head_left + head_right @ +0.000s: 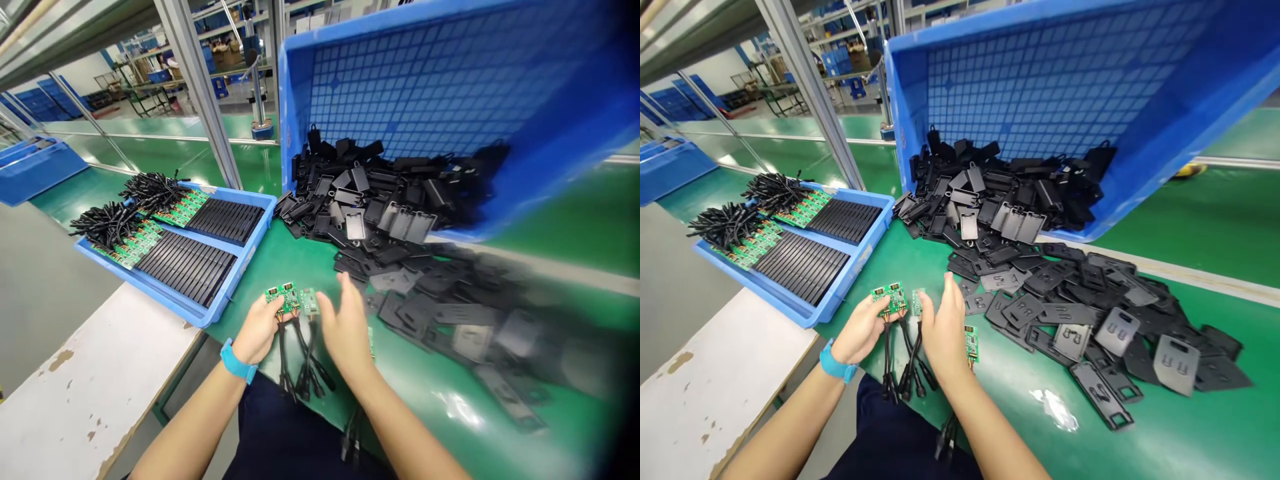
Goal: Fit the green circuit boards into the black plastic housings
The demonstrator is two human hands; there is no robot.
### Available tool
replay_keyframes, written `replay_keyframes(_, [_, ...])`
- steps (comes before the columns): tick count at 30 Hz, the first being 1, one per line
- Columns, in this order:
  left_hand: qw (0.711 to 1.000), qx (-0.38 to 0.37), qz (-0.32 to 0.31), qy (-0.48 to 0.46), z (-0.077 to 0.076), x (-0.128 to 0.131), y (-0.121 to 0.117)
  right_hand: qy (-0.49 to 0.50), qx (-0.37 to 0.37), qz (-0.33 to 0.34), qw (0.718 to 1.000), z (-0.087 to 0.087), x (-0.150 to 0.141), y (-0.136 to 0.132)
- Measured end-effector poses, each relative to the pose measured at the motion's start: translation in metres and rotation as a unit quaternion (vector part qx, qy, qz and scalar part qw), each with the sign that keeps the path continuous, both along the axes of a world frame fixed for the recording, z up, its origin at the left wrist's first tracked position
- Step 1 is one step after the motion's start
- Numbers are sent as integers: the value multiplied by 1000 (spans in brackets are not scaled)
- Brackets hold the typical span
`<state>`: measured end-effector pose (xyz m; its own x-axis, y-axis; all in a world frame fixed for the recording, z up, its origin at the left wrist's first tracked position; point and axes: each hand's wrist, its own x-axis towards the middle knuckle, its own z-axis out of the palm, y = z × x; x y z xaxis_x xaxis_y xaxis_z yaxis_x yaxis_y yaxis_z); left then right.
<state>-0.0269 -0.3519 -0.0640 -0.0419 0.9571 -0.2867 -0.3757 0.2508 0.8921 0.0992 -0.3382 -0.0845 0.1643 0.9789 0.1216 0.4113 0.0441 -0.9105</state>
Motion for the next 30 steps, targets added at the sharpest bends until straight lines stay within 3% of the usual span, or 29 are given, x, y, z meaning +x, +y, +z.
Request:
replay_keyframes(2, [999, 23, -19, 28, 4, -6, -2, 19, -16, 60, 998, 4, -3, -1])
replay_keyframes(5, [981, 58, 18, 186, -1, -4, -4, 50, -71, 127, 988, 9, -12, -3])
replay_keyframes(10, [939, 75, 105, 318, -19, 2, 8, 34, -51, 69, 996, 6, -32, -1])
replay_keyframes(14, [911, 76, 95, 394, -25, -17, 25, 17, -35, 96, 995, -1, -38, 10])
replay_keyframes(19, [848, 99, 116, 508, -9, -33, 35, -12, 5, 85, 996, 10, 0, 13])
replay_keyframes(21, [819, 117, 79, 556, 4, -24, 44, -71, 2, 71, 995, 17, 30, 2])
replay_keyframes(23, [805, 121, 21, 581, 15, -9, 63, -240, -78, 72, 965, 19, 55, -15])
replay_keyframes(25, [814, 109, -2, 571, 21, 9, 93, -378, -180, 90, 904, 16, 70, -35])
replay_keyframes(27, [829, 82, -11, 552, 22, 26, 127, -420, -238, 117, 868, 6, 76, -52])
replay_keyframes(30, [860, 38, -17, 508, 20, 49, 168, -370, -254, 105, 887, -10, 77, -68])
